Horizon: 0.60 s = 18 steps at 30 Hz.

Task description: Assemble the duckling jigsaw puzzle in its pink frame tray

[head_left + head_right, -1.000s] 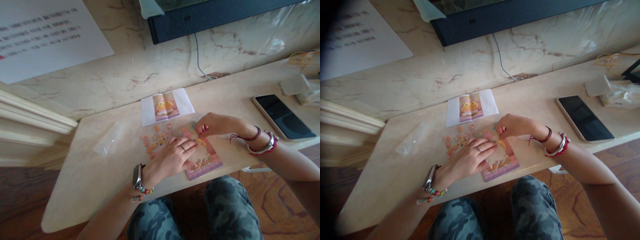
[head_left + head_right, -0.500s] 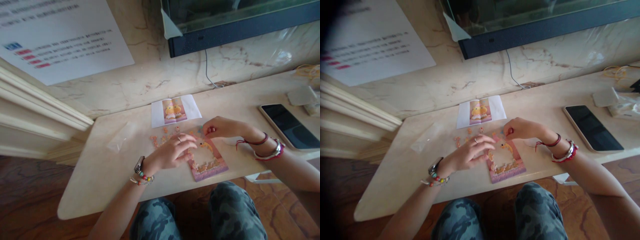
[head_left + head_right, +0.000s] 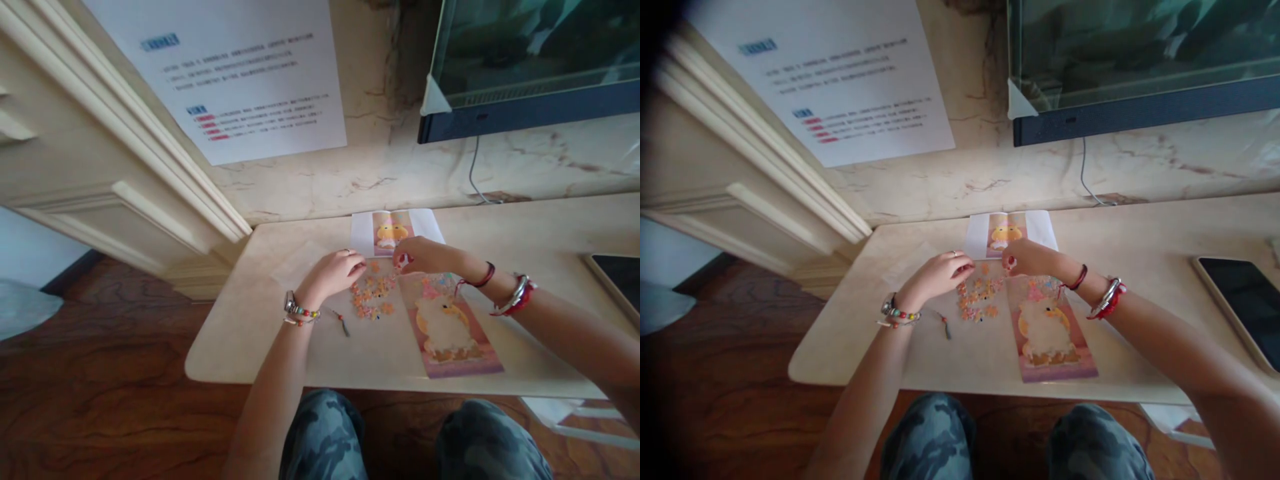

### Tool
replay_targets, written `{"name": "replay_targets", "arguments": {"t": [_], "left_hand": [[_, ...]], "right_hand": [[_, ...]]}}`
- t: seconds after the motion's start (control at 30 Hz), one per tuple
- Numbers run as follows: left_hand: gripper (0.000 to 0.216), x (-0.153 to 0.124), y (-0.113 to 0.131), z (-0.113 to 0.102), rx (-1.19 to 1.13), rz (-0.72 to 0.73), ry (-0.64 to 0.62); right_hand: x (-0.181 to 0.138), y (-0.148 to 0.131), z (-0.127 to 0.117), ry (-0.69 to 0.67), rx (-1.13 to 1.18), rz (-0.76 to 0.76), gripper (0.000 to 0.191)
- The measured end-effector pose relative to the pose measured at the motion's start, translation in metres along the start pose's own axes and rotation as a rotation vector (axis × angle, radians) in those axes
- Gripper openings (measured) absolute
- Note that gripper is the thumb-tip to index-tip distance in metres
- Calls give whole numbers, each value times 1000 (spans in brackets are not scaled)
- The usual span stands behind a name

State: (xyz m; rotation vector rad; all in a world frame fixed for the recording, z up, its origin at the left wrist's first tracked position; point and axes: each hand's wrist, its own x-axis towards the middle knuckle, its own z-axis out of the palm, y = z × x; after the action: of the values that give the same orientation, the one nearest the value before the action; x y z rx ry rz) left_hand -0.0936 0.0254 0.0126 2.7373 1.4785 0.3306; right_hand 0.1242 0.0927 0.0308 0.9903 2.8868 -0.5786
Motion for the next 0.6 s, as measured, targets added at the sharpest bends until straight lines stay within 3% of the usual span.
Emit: {"name": "replay_targets", "arguments": {"t": [0.37, 0.6], "left_hand": [[20, 0, 0, 0, -39, 3, 3], [19, 1, -3, 2, -13, 0, 11]], "right_hand": [[1, 8, 4, -5, 87, -53, 15], [-1, 6, 3, 193, 19, -80, 22]]}}
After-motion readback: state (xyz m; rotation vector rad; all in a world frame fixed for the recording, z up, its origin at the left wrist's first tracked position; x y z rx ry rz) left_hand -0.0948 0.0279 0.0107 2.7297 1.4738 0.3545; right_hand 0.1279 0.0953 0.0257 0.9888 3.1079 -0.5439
